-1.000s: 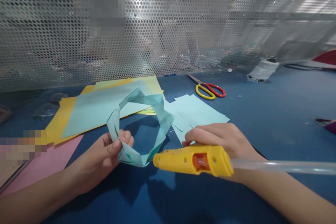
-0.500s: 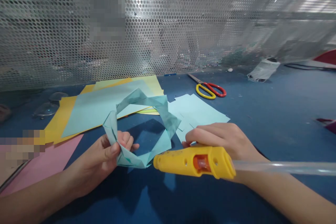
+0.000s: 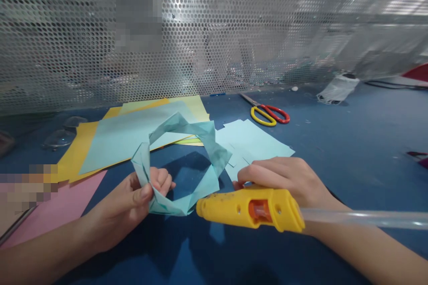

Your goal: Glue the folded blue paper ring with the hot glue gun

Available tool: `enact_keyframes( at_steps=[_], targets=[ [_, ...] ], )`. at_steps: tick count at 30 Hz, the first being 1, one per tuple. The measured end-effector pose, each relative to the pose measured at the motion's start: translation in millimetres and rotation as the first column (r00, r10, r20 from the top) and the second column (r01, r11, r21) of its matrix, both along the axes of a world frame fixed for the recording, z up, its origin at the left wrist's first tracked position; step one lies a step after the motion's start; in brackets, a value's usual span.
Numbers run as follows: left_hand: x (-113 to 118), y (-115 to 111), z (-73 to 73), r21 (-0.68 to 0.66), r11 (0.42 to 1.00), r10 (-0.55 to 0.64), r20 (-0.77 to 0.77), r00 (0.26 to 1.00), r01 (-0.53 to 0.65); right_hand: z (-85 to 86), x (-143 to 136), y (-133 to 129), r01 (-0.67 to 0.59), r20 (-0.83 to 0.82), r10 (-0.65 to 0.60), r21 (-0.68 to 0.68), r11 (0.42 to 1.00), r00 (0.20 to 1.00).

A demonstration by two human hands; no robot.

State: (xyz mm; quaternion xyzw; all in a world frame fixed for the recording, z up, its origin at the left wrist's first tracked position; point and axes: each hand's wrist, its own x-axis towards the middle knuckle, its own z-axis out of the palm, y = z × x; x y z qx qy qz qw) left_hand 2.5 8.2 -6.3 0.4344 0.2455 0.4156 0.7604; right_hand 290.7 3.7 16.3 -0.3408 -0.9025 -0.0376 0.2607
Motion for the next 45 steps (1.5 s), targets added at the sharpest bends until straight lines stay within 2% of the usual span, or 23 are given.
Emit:
enact_keyframes(
  at_steps=[8,13,22,29,33,38,45],
  targets=[
    [0,0,-4.6,0.036,0.998,0.051,-0.084,0.995,-0.049,2.0,-4,-5,0.068,-0.009,-0.069,-0.043,0.997,0.998],
    [-5,-1,-8.6,0.062,0.998,0.018,-0.117,0.993,-0.011,1.8,-5,-5,0.092,-0.011,-0.092,-0.027,0.995,0.996],
    [-3,-1,-7.5,0.041,0.998,-0.043,-0.066,0.997,0.046,-0.9,-3,-9,0.188,-0.019,-0.188,-0.004,0.982,0.982],
    [-6,5,-18.8,0.045,0.995,-0.09,-0.094,0.992,0.094,-5.2,-3,-8,0.273,-0.045,-0.274,-0.023,0.962,0.961],
    [-3,4,-8.7,0.023,0.988,-0.147,-0.203,0.968,0.154,-6.4,-3,-10,0.313,-0.039,-0.315,-0.041,0.949,0.948],
    [7,0,5.5,0.028,0.998,-0.041,-0.341,0.939,0.054,-6.2,-2,-11,0.337,0.0,-0.338,-0.059,0.94,0.941],
    [9,-2,2.6,0.091,0.991,0.133,-0.464,0.876,-0.102,-11.9,0,-11,0.367,-0.013,-0.369,-0.077,0.927,0.929]
  ],
)
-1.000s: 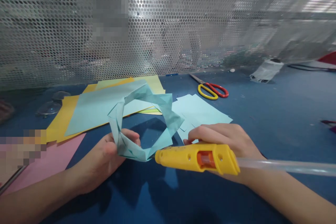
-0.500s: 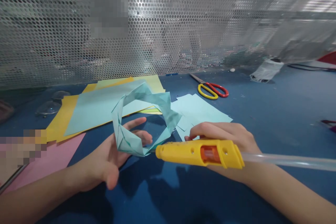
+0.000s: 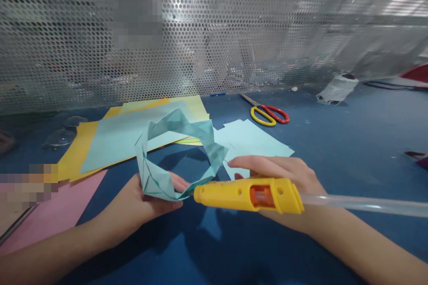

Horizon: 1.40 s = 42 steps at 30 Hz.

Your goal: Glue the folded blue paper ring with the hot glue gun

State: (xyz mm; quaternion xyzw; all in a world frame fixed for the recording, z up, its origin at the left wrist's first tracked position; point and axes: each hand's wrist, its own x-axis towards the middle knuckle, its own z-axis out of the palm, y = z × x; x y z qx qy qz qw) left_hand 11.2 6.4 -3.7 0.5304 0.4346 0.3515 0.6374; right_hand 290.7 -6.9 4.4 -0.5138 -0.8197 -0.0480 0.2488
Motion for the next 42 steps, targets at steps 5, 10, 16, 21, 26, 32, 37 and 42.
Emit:
enact_keyframes(
  at_steps=[5,10,16,21,26,32,37,42],
  targets=[
    [2,-1,2.3,0.005,1.0,-0.026,-0.006,1.0,0.026,-2.6,-3,-2,0.013,-0.056,-0.016,-0.05,0.999,0.998],
    [2,-2,1.9,0.008,1.0,-0.021,-0.009,1.0,0.021,0.2,-10,-4,0.02,-0.109,-0.031,-0.1,0.995,0.994],
    [1,-3,-2.7,0.032,0.999,-0.011,0.006,1.0,0.011,1.2,-15,-7,0.027,-0.142,-0.043,-0.115,0.993,0.989],
    [1,-3,-6.5,0.043,0.999,-0.004,0.046,0.999,0.002,2.1,-16,-7,-0.01,-0.174,-0.014,-0.134,0.991,0.985],
    [0,-3,-4.4,0.028,1.0,-0.003,0.052,0.999,0.002,3.2,-18,-8,-0.029,-0.188,0.003,-0.136,0.99,0.982],
    [-2,-2,-2.8,0.019,1.0,0.007,0.05,0.999,-0.008,4.0,-21,-10,-0.001,-0.171,-0.021,-0.127,0.992,0.985],
    [-3,-2,-3.2,0.02,1.0,-0.022,0.05,0.999,0.021,4.2,-21,-11,0.023,-0.153,-0.042,-0.122,0.992,0.987],
    [-4,-2,-4.8,0.021,0.999,-0.049,0.078,0.996,0.048,5.0,-20,-11,0.053,-0.122,-0.064,-0.095,0.994,0.991]
  ],
)
